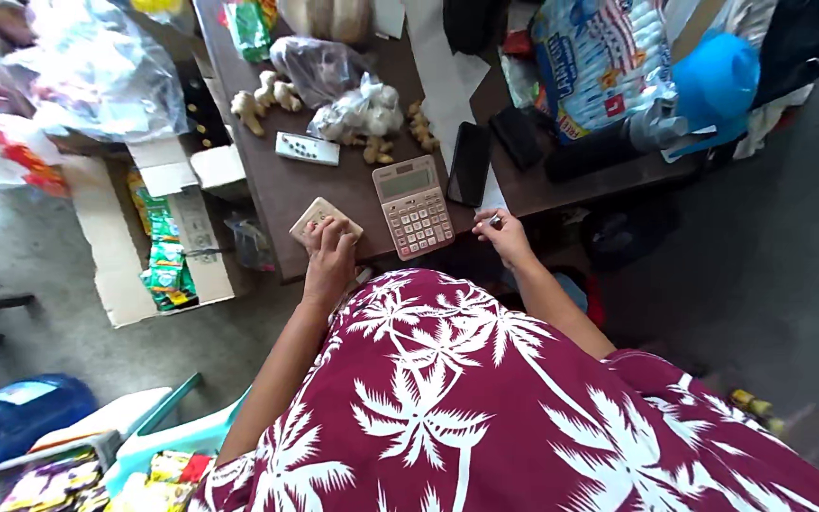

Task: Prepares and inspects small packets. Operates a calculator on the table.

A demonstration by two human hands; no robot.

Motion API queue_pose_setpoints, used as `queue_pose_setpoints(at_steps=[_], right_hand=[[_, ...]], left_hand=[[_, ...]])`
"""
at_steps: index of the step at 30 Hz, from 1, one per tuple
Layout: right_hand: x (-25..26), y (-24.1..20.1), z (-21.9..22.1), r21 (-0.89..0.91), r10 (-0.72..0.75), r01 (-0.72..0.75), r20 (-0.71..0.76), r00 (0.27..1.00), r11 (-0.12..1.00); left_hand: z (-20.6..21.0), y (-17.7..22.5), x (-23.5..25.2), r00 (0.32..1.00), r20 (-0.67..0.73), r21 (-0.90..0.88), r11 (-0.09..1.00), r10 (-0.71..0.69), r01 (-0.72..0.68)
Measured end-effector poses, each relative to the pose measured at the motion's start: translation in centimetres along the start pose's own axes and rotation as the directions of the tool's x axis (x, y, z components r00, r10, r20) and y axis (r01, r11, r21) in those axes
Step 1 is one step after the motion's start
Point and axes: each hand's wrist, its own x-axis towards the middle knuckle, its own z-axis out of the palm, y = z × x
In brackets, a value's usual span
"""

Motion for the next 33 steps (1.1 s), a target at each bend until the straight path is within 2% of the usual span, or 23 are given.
queue_pose_setpoints(at_steps=[2, 5, 7, 9, 12, 14, 17, 20, 24, 28, 33], right_hand=[[1.4, -0.5, -1.3, 0.186, 0.027, 0.004, -0.161, 0.987, 0.983], [3.2, -1.8, -2.7, 0.422, 0.089, 0.084, -0.374, 0.923, 0.903], [3.4, -2.6, -3.1, 0.452, 0.095, 0.123, -0.43, 0.898, 0.884], [3.0, -3.0, -2.9, 0.381, 0.042, 0.135, -0.423, 0.905, 0.915], [2.1, -2.3, -1.7, 0.105, -0.123, 0.168, -0.342, 0.932, 0.98], [1.4, -1.6, -0.5, -0.122, -0.25, 0.227, -0.227, 0.941, 0.966], [0.3, -1.3, 1.9, -0.362, -0.393, 0.359, -0.023, 0.919, 0.86], [-0.1, -0.9, 4.4, -0.495, -0.529, 0.537, 0.171, 0.831, 0.683], [0.0, -1.8, 7.0, -0.585, -0.565, 0.651, 0.36, 0.742, 0.483], [0.1, -3.3, 9.0, -0.571, -0.563, 0.709, 0.452, 0.692, 0.413], [0.3, -3.9, 10.6, -0.628, -0.451, 0.69, 0.53, 0.718, 0.36]], left_hand=[[-0.1, 0.0, 0.0, 1.0, 0.011, 0.004, 1.0, -0.006, 0.006], [-0.8, -0.3, -0.1, 0.999, 0.034, -0.033, 0.999, 0.01, -0.009], [-1.5, -0.3, -0.5, 0.999, 0.031, -0.069, 0.998, -0.011, 0.013], [-2.0, -0.1, -1.5, 0.998, -0.009, -0.079, 0.995, -0.055, 0.054], [-2.4, 0.1, -3.5, 0.985, -0.114, -0.087, 0.989, -0.132, 0.123], [-2.4, -0.1, -4.9, 0.964, -0.202, -0.094, 0.983, -0.175, 0.159], [-2.3, -0.5, -6.7, 0.937, -0.273, -0.07, 0.975, -0.22, 0.209], [-2.3, -0.7, -7.7, 0.929, -0.259, -0.073, 0.964, -0.265, 0.255], [-2.4, -0.7, -7.6, 0.926, -0.251, -0.08, 0.959, -0.282, 0.271], [-2.9, -0.1, -6.9, 0.928, -0.224, -0.074, 0.955, -0.297, 0.288], [-2.7, 0.1, -6.3, 0.932, -0.23, -0.089, 0.96, -0.279, 0.265]])
